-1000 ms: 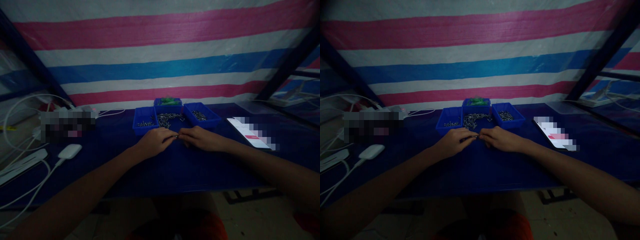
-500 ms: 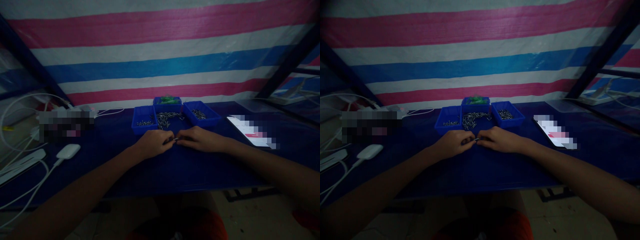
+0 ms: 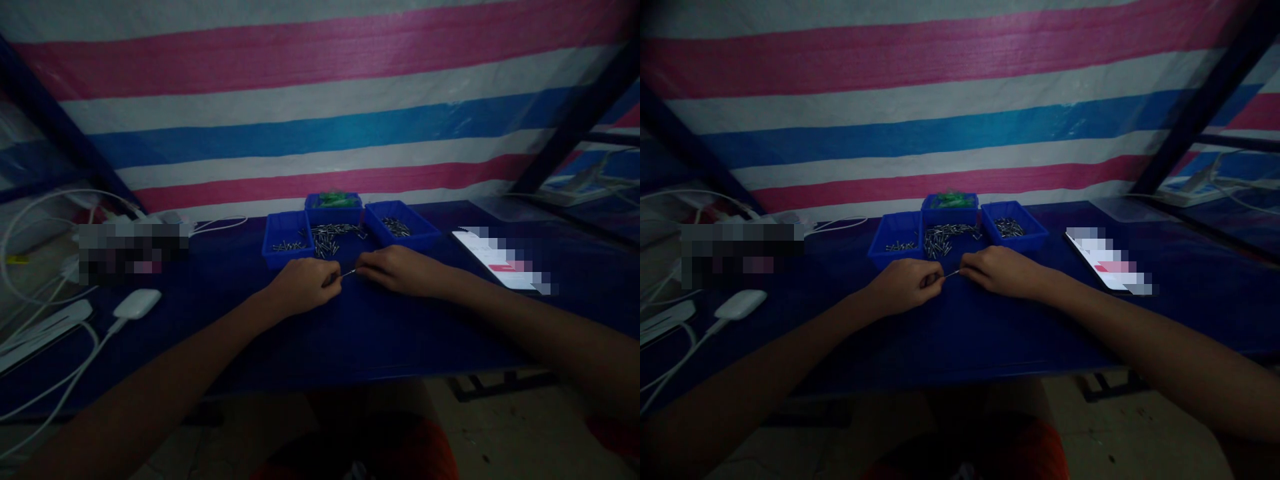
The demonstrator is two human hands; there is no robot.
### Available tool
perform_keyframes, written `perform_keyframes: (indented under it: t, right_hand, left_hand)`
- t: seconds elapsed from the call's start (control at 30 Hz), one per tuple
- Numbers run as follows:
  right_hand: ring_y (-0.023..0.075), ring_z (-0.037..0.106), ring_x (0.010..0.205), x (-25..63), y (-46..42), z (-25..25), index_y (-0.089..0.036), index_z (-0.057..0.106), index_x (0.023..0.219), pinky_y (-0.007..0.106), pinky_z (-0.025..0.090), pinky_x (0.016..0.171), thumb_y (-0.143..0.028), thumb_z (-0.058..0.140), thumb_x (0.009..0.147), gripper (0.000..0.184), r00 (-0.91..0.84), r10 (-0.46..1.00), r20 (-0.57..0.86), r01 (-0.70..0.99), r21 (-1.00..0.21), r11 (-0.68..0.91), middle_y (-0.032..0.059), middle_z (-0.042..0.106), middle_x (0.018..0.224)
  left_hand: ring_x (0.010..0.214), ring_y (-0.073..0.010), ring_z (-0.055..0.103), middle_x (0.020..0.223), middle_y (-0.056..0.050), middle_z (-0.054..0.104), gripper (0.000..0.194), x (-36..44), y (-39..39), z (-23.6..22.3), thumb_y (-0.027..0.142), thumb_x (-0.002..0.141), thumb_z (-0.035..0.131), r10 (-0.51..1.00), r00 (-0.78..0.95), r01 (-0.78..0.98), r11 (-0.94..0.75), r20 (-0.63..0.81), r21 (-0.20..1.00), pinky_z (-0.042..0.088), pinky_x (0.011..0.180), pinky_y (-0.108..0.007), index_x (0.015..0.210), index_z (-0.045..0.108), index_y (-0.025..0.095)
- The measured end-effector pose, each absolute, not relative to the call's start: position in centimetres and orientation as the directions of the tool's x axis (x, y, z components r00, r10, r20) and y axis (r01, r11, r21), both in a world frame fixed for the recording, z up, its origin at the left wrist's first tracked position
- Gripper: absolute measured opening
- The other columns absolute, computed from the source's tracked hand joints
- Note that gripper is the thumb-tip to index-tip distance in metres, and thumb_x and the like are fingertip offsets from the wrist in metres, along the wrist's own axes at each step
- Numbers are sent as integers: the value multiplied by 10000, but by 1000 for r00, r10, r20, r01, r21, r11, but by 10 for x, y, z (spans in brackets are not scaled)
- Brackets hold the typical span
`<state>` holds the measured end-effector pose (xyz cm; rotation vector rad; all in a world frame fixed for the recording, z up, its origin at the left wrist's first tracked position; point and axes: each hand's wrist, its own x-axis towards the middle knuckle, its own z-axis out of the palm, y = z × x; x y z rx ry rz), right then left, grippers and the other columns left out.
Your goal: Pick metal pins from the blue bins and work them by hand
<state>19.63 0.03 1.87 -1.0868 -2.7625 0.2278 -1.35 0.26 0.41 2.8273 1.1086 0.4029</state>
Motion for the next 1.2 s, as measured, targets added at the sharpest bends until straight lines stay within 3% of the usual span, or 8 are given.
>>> perform_keyframes:
  t: [0.7, 1.2]
  right_hand:
    - [107, 493, 572, 198, 0, 17, -170, 527, 801, 243, 324, 534, -242, 469, 826, 95, -744, 667, 41, 646, -211, 734, 7, 549, 674]
    - [114, 499, 571, 197, -2, 16, -161, 524, 809, 247, 326, 552, -287, 350, 895, 231, -739, 670, 70, 653, -171, 738, 22, 550, 649]
  left_hand:
    - [581, -85, 491, 664, 31, 564, 82, -14, 5, 2, 228, 777, 459, 664, 722, 635, -747, 191, 195, 312, 515, -209, 791, 522, 178]
    - [599, -118, 538, 700, -9, 610, 199, -13, 2, 6, 279, 861, 379, 677, 711, 666, -735, 189, 130, 335, 526, -231, 837, 549, 181]
